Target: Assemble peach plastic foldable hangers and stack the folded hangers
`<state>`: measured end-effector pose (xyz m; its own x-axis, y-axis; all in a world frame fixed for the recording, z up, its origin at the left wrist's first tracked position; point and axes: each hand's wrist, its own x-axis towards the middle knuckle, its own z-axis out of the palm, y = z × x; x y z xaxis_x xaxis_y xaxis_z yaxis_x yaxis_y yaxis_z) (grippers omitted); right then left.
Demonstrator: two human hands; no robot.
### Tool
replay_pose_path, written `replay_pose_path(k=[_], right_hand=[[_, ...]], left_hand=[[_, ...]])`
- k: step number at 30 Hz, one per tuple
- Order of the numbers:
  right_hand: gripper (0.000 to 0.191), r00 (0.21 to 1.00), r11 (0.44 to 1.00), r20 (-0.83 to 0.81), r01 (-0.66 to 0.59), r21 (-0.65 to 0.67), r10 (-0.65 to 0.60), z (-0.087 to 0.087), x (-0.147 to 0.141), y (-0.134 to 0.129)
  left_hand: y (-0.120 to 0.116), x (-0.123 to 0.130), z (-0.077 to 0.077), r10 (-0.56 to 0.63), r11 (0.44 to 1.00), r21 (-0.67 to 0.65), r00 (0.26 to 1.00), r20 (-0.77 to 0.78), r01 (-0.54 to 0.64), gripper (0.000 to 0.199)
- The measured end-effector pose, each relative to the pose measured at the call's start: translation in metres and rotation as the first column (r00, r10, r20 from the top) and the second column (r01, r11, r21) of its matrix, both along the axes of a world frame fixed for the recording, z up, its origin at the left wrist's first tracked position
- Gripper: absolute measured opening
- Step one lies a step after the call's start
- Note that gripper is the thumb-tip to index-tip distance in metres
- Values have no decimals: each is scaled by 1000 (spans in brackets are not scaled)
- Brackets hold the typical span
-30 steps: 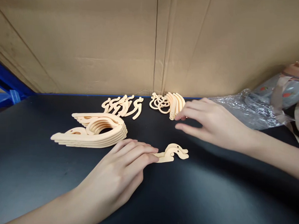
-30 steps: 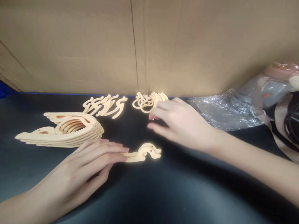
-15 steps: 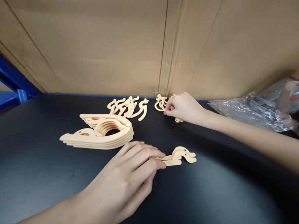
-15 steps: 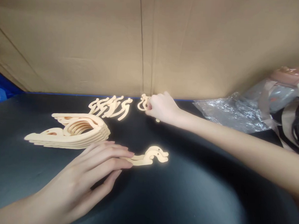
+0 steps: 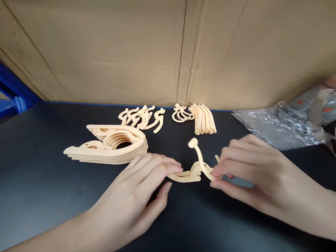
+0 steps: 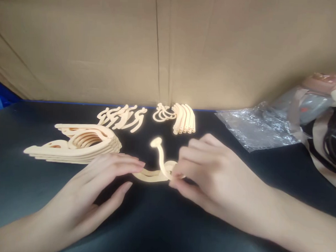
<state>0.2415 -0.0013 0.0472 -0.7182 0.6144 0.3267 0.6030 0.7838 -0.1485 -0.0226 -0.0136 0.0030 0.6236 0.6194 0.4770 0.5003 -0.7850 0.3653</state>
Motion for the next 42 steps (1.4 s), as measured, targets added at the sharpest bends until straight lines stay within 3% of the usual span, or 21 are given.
replay_pose_path(k=[3, 11, 25, 29, 33, 38, 42], right_hand=[[18, 998, 998, 22, 57, -12, -56, -11, 21, -12], [17, 970, 969, 44, 240, -52, -238, -35, 58, -12], [22, 969, 965, 90, 240, -110, -231, -29, 55, -5], [32, 935, 938, 107, 343, -46, -337, -11, 49, 19], [29, 871, 877, 117, 480, 12, -478, 0, 38, 64], [27, 811, 799, 49, 583, -148, -582, -16, 30, 122], [36, 787, 750, 67, 608, -261, -614, -30, 30, 148]], left_hand=[[-1, 0, 0, 13, 1000, 7, 1000, -2, -13, 29], [-1, 4, 1, 16, 1000, 15, 1000, -20, -16, 28], [0, 3, 1, -6, 1000, 23, 999, -37, 6, 27], [0, 2, 1, -13, 1000, 19, 999, -44, 14, 27], [0, 2, 1, -6, 1000, 25, 999, -48, 8, 27], [0, 1, 1, 3, 1000, 19, 999, -43, -2, 28], [0, 1, 0, -8, 1000, 20, 999, -37, 9, 29]])
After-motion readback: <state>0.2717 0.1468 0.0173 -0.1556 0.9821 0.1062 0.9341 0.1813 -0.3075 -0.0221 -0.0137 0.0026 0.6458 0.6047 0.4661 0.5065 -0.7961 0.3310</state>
